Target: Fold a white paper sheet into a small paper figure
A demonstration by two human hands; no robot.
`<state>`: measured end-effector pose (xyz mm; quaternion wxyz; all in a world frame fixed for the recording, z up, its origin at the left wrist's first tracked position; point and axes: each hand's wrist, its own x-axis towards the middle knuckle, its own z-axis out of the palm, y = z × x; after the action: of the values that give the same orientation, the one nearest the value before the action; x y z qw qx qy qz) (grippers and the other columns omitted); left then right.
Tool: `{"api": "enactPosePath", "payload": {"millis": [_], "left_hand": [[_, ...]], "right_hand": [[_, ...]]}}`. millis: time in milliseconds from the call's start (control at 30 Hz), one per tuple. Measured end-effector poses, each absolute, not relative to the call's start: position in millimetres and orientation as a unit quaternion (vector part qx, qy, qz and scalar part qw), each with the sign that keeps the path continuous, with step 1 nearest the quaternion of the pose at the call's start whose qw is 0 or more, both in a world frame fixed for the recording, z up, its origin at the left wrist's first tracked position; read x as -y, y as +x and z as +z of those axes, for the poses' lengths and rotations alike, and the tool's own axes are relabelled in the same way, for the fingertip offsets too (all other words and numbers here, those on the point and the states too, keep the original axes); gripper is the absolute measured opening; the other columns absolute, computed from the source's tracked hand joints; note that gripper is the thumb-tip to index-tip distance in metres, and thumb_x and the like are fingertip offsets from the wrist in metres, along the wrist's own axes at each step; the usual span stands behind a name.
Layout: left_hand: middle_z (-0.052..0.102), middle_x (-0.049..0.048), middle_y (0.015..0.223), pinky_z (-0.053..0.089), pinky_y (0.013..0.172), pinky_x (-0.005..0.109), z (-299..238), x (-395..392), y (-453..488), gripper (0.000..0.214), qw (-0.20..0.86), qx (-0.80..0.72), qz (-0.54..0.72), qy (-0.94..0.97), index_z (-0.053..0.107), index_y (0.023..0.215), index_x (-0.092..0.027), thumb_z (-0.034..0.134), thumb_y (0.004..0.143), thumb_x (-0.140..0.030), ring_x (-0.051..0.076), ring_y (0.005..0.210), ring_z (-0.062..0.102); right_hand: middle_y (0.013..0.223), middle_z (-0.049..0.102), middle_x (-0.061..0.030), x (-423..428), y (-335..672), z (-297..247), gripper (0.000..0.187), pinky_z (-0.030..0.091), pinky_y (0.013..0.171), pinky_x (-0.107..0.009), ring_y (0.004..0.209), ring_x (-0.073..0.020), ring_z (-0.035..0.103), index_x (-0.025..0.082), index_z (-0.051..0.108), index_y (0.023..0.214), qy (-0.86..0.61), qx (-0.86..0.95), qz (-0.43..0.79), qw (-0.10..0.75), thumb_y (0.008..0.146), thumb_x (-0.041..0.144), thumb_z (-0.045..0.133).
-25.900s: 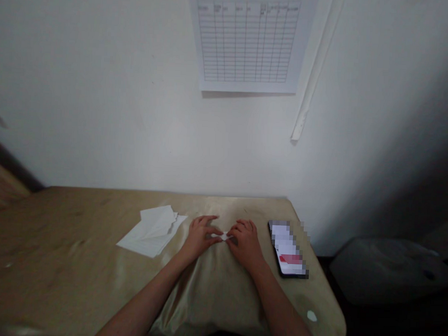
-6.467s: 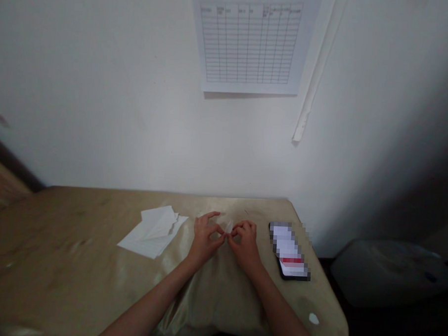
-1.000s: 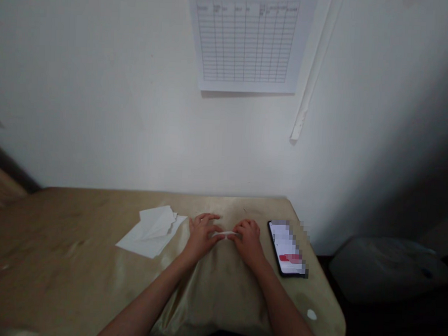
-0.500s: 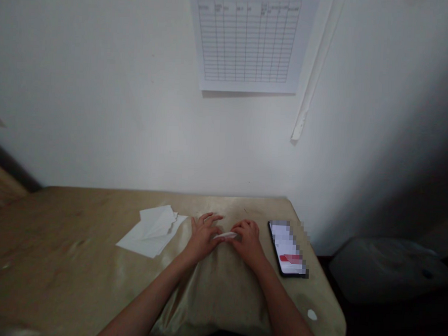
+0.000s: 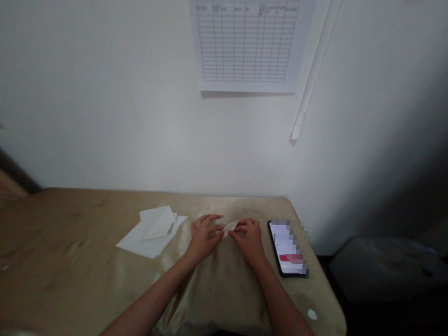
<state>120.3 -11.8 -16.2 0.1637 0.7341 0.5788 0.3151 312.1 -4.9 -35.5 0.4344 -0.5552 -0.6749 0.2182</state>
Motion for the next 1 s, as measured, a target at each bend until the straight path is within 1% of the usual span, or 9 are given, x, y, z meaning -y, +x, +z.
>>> {"api": "enactPosePath", "payload": {"millis": [167, 267, 400, 567, 733, 867, 1000], "left_hand": [[0.060, 0.0021, 0.144, 0.002, 0.117, 0.077, -14.1, 12.7, 121.1, 0.009, 0.175, -0.581, 0.293, 0.739, 0.082, 0.084, -0.033, 0.073, 0.086, -0.031, 0.036, 0.141, 0.035], [0.059, 0.0018, 0.145, 0.002, 0.117, 0.078, -12.3, 13.4, 121.8, 0.010, 0.178, -0.583, 0.289, 0.738, 0.082, 0.083, -0.033, 0.073, 0.086, -0.031, 0.036, 0.141, 0.036], [0.060, 0.0022, 0.144, 0.004, 0.116, 0.078, -10.8, 14.5, 124.0, 0.009, 0.178, -0.583, 0.290, 0.738, 0.082, 0.082, -0.033, 0.074, 0.085, -0.030, 0.037, 0.140, 0.037], [0.061, 0.0029, 0.142, 0.011, 0.118, 0.073, -10.4, 13.0, 123.2, 0.006, 0.174, -0.582, 0.313, 0.730, 0.083, 0.086, -0.034, 0.079, 0.082, -0.033, 0.035, 0.138, 0.039], [0.062, 0.0035, 0.140, 0.019, 0.119, 0.063, -13.4, 9.3, 119.2, 0.005, 0.159, -0.573, 0.339, 0.729, 0.083, 0.082, -0.031, 0.081, 0.080, -0.035, 0.032, 0.135, 0.042], [0.062, 0.0035, 0.140, 0.017, 0.119, 0.064, -14.0, 9.4, 118.7, 0.004, 0.155, -0.579, 0.342, 0.724, 0.082, 0.082, -0.031, 0.079, 0.082, -0.034, 0.032, 0.135, 0.042], [0.062, 0.0035, 0.140, 0.018, 0.120, 0.064, -10.7, 11.3, 120.1, 0.004, 0.161, -0.582, 0.340, 0.721, 0.082, 0.080, -0.031, 0.080, 0.081, -0.034, 0.032, 0.135, 0.042]], "right_hand": [[0.102, 0.073, -0.0063, 4.4, 312.5, -35.1, 0.006, 0.040, 0.105, -0.045, 0.115, -0.0282, 0.054, 0.026, 0.078, 0.080, -0.553, 0.679, 0.219, 0.432, 0.082, 0.030, 0.074], [0.101, 0.073, -0.0066, 4.8, 311.6, -34.5, 0.008, 0.041, 0.105, -0.045, 0.115, -0.0283, 0.054, 0.026, 0.077, 0.077, -0.556, 0.677, 0.217, 0.431, 0.081, 0.032, 0.075], [0.100, 0.074, -0.0074, 4.8, 309.4, -35.6, 0.010, 0.042, 0.104, -0.045, 0.114, -0.0283, 0.056, 0.025, 0.076, 0.074, -0.553, 0.670, 0.217, 0.444, 0.080, 0.033, 0.076], [0.099, 0.075, -0.0078, 4.0, 307.5, -37.8, 0.010, 0.043, 0.105, -0.044, 0.113, -0.0273, 0.059, 0.024, 0.073, 0.070, -0.538, 0.657, 0.243, 0.470, 0.078, 0.029, 0.074], [0.110, 0.074, -0.0105, 4.2, 306.6, -37.4, 0.016, 0.045, 0.104, -0.043, 0.112, -0.0273, 0.065, 0.022, 0.075, 0.072, -0.532, 0.629, 0.306, 0.477, 0.076, 0.037, 0.076], [0.115, 0.073, -0.0108, 4.7, 306.1, -37.9, 0.022, 0.046, 0.104, -0.043, 0.110, -0.0273, 0.067, 0.022, 0.077, 0.074, -0.521, 0.617, 0.335, 0.485, 0.075, 0.044, 0.076], [0.110, 0.074, -0.0100, 5.3, 306.2, -37.1, 0.021, 0.048, 0.102, -0.042, 0.105, -0.0265, 0.068, 0.023, 0.077, 0.075, -0.516, 0.619, 0.335, 0.488, 0.075, 0.044, 0.076]]}}
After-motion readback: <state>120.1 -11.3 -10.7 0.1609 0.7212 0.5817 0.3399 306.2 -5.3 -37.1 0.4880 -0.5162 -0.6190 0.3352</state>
